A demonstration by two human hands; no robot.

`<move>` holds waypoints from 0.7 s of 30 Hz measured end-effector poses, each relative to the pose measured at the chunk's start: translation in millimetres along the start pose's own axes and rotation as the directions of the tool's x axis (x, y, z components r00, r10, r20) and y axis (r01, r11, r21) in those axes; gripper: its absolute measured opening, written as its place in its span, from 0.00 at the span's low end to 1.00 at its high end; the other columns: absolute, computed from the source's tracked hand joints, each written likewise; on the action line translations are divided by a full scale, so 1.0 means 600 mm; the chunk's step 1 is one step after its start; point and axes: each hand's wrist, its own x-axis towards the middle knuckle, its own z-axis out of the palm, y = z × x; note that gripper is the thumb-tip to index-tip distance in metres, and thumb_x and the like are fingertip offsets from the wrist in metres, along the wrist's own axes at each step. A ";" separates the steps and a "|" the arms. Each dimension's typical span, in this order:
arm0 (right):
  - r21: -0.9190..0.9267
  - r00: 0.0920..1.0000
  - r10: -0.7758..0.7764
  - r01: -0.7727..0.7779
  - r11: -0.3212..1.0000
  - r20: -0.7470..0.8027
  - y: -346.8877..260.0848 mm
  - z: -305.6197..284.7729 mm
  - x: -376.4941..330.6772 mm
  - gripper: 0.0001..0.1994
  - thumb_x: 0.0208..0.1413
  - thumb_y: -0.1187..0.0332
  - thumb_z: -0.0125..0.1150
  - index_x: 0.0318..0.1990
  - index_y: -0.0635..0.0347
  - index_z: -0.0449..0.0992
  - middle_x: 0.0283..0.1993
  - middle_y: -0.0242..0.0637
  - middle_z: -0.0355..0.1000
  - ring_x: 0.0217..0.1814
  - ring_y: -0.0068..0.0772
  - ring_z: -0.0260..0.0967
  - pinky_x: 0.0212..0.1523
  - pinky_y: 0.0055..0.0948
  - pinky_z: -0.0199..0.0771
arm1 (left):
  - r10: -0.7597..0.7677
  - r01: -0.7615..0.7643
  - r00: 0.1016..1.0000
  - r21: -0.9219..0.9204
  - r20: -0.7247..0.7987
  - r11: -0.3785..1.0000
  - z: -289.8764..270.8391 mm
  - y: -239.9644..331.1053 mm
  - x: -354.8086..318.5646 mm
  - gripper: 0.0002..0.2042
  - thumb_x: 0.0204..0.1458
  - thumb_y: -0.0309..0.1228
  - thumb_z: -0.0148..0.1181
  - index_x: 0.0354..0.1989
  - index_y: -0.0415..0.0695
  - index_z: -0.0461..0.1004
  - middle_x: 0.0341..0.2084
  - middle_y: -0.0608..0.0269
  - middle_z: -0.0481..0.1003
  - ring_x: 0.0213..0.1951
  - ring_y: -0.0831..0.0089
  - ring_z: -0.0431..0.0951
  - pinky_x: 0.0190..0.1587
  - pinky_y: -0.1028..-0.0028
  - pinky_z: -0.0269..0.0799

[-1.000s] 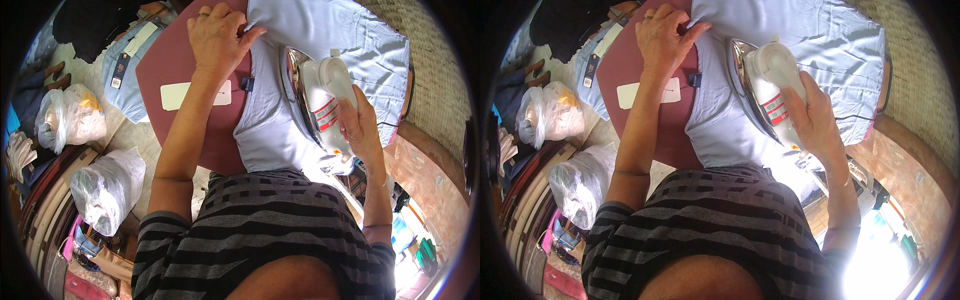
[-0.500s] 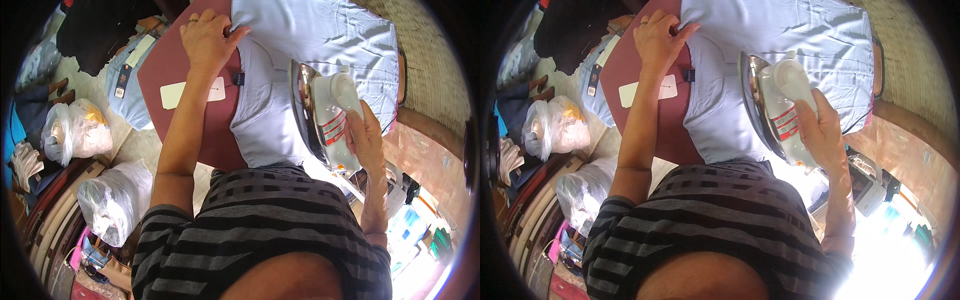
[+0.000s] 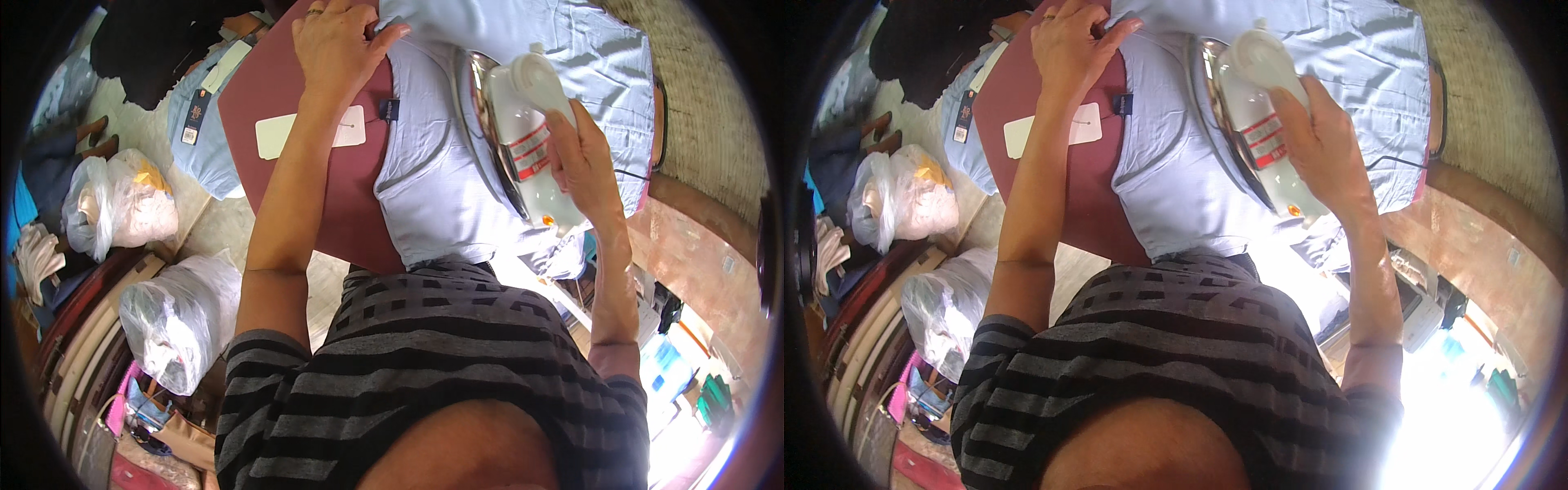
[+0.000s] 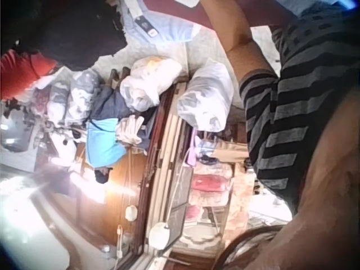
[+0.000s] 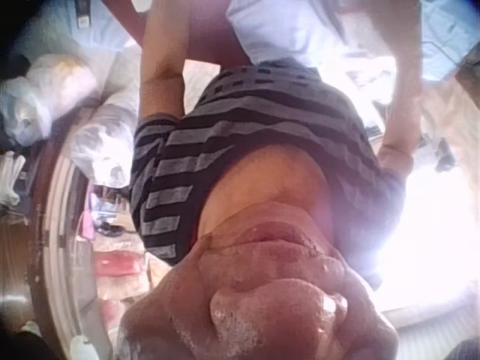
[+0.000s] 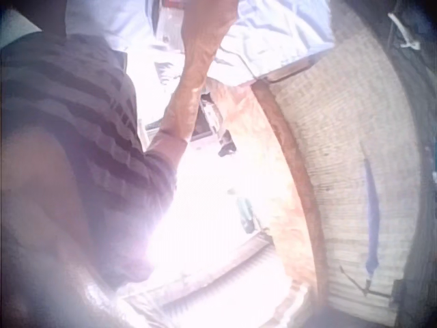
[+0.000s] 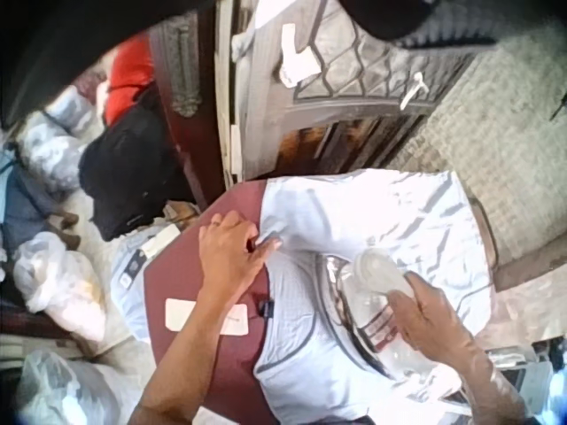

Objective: The person irons a blue button-down shirt on an ironing board using an iron, then folds the shirt by hand.

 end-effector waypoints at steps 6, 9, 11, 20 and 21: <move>0.099 0.993 0.118 -0.120 0.988 0.020 0.041 -0.058 -0.078 0.13 0.68 0.60 0.50 0.39 0.61 0.70 0.18 0.24 0.60 0.16 0.12 0.53 0.16 0.19 0.51 | 0.018 -0.018 0.999 0.003 -0.030 1.000 0.002 -0.002 -0.006 0.17 0.40 0.42 0.72 0.16 0.47 0.69 0.22 0.62 0.68 0.33 0.58 0.70 0.36 0.58 0.61; 0.104 0.995 0.065 -0.072 0.992 0.073 0.098 -0.086 -0.115 0.12 0.68 0.61 0.50 0.39 0.61 0.70 0.18 0.24 0.59 0.15 0.11 0.52 0.15 0.17 0.50 | 0.010 -0.010 1.000 -0.022 0.014 1.000 -0.005 -0.007 -0.005 0.16 0.40 0.41 0.71 0.16 0.47 0.70 0.24 0.61 0.69 0.35 0.56 0.71 0.38 0.57 0.62; 0.161 0.991 0.071 -0.089 0.983 0.111 0.125 -0.099 -0.129 0.12 0.68 0.61 0.50 0.39 0.61 0.70 0.17 0.24 0.59 0.15 0.10 0.52 0.15 0.18 0.50 | 0.057 -0.049 0.991 0.071 -0.119 0.996 -0.012 0.012 -0.008 0.16 0.46 0.40 0.69 0.17 0.46 0.70 0.22 0.64 0.70 0.31 0.62 0.72 0.35 0.62 0.64; 0.044 0.970 -0.165 0.160 0.986 0.176 0.219 -0.135 -0.144 0.16 0.66 0.58 0.54 0.40 0.66 0.69 0.23 0.40 0.65 0.25 0.24 0.57 0.28 0.30 0.63 | -0.029 0.030 0.975 0.000 0.218 1.000 -0.035 0.172 -0.149 0.13 0.46 0.34 0.70 0.37 0.42 0.77 0.33 0.58 0.75 0.37 0.58 0.76 0.40 0.62 0.70; 0.046 0.966 -0.178 0.172 0.984 0.189 0.222 -0.139 -0.143 0.16 0.66 0.59 0.55 0.40 0.66 0.69 0.23 0.41 0.65 0.26 0.25 0.57 0.28 0.31 0.63 | -0.072 0.064 0.984 0.051 0.164 0.997 -0.023 0.185 -0.155 0.12 0.46 0.34 0.70 0.36 0.42 0.77 0.33 0.58 0.76 0.37 0.58 0.76 0.41 0.62 0.71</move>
